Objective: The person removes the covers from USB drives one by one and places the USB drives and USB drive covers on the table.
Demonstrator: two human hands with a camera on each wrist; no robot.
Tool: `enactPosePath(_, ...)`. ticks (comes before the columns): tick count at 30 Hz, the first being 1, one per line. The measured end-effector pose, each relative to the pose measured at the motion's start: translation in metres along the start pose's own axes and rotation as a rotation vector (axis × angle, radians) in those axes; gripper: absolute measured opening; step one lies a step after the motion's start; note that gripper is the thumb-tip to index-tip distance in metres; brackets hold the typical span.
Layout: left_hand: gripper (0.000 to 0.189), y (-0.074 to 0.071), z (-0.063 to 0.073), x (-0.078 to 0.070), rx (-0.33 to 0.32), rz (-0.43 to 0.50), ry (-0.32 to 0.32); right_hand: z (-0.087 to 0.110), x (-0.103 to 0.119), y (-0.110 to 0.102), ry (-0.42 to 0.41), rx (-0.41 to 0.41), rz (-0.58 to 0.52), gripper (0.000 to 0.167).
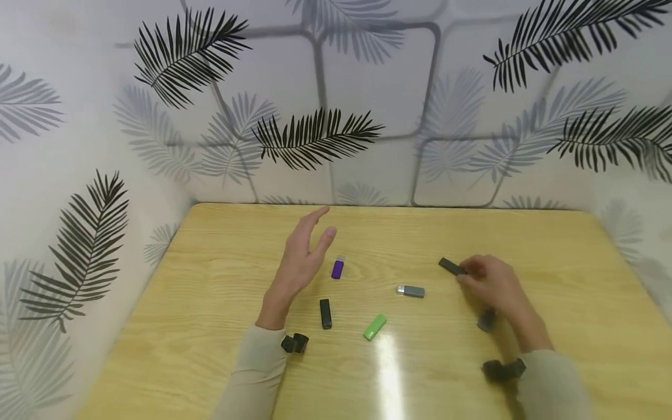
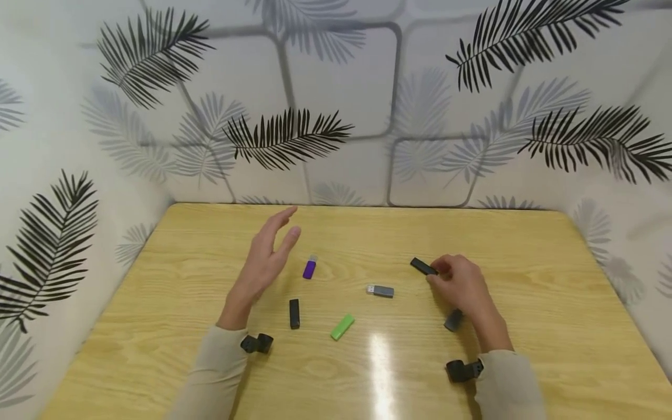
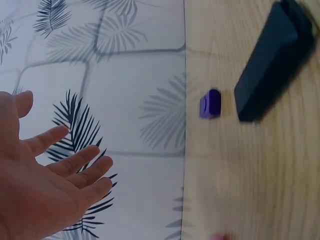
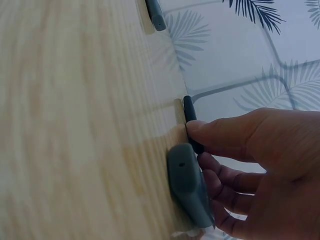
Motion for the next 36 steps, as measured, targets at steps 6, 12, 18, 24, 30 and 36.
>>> enactPosePath(6, 0.050, 0.018, -0.002, -0.002, -0.030, 0.099, -0.013, 0.000, -0.002, 0.002, 0.023, 0.006, -0.017, 0.024)
enactPosePath(12, 0.045, 0.033, 0.000, -0.001, -0.051, 0.239, -0.014, -0.001, -0.003, 0.007, 0.034, 0.014, -0.004, 0.024)
enactPosePath(18, 0.038, 0.045, 0.001, -0.004, -0.067, 0.330, -0.022, -0.002, 0.004, 0.004, 0.015, -0.018, 0.002, 0.023)
enactPosePath(24, 0.033, 0.054, 0.003, -0.009, -0.059, 0.369, -0.026, 0.001, 0.019, 0.000, -0.021, -0.052, -0.009, 0.022)
enactPosePath(30, 0.032, 0.059, 0.006, -0.019, -0.044, 0.379, -0.019, 0.004, 0.036, -0.001, -0.076, -0.081, -0.041, 0.021)
enactPosePath(36, 0.031, 0.069, 0.010, -0.016, -0.032, 0.408, -0.030, 0.006, 0.053, 0.003, -0.160, -0.087, -0.071, 0.019)
Point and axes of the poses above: each hand's wrist, its own z-axis away from the middle knuckle, its own y-axis out of the palm, x = y × z, the point moved 6 cm from there along -z, towards the middle knuckle, and after that the axes turned 8 degrees about y, right-handed, at the moved point
